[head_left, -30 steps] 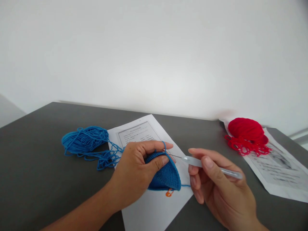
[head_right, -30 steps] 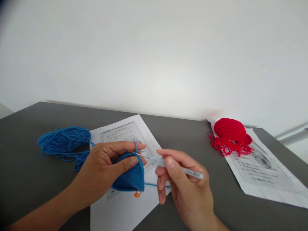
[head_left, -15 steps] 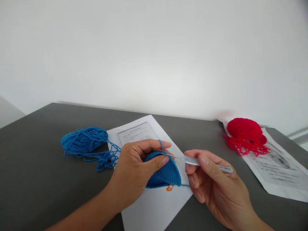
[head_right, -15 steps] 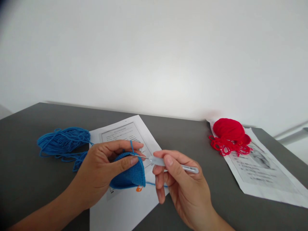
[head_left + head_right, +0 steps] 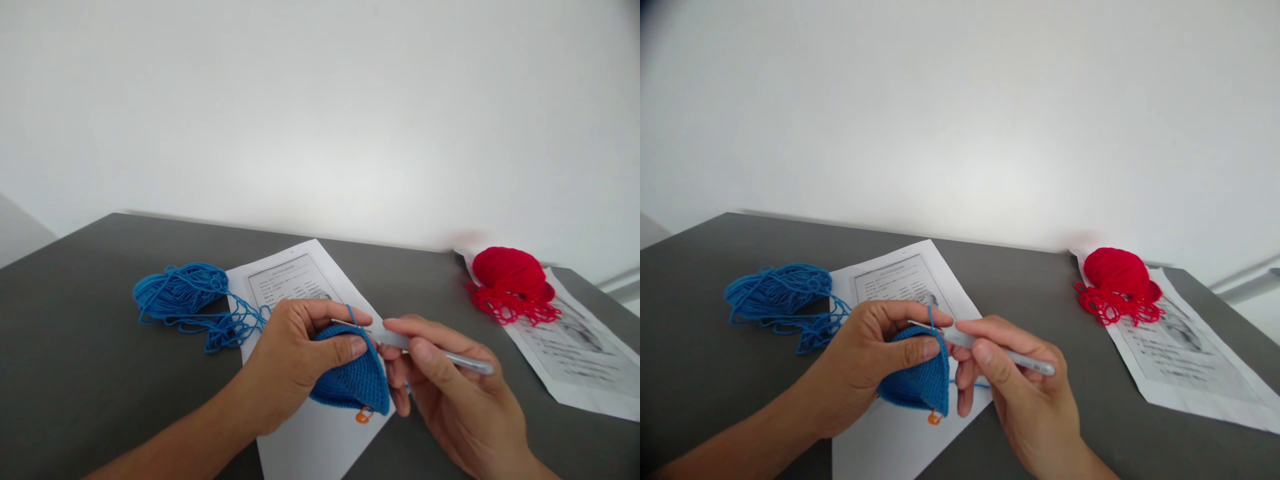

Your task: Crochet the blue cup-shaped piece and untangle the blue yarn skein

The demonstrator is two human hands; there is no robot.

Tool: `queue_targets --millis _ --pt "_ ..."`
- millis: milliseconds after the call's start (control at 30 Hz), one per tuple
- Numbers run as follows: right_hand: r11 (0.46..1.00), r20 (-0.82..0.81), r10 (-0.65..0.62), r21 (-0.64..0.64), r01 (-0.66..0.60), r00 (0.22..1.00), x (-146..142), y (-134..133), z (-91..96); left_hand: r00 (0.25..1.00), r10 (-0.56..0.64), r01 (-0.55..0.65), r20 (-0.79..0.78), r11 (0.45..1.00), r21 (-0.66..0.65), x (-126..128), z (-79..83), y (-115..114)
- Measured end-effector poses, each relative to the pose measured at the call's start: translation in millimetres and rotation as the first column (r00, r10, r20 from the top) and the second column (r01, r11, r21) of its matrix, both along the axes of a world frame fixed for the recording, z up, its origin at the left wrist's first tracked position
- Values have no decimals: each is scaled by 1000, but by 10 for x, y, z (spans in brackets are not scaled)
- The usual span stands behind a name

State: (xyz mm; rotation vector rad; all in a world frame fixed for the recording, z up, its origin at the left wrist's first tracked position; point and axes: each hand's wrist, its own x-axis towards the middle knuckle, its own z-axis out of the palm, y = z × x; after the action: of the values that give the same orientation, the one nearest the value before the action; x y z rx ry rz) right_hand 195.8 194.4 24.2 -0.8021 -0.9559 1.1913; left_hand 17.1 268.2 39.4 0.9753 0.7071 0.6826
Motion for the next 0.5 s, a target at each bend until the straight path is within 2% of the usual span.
queue_targets --millis 100,200,267,333,400,467,500 --pt "981 -221 -23 -191 -20 975 -69 43 19 1000 6 -7 -25 1000 -29 37 -18 -10" --pt "982 -205 -44 -189 5 978 -107 57 10 999 18 -20 -34 999 -38 66 -34 -12" --pt "995 -62 -78 -61 74 995 -108 43 2 999 32 -33 -25 999 -43 71 -41 -9" --pt "975 205 -179 165 146 962 -92 20 7 999 42 -43 -15 997 -61 66 -44 -7" --pt "906 447 -334 395 152 830 -73 -2 27 999 42 -43 -11 995 -88 59 -41 -8" --pt "843 549 -455 520 140 701 -62 -15 47 999 43 -44 -6 993 -106 56 -34 -13" --pt "821 557 -493 552 146 668 -60 -18 52 999 43 -43 1 993 -109 57 -30 -18"
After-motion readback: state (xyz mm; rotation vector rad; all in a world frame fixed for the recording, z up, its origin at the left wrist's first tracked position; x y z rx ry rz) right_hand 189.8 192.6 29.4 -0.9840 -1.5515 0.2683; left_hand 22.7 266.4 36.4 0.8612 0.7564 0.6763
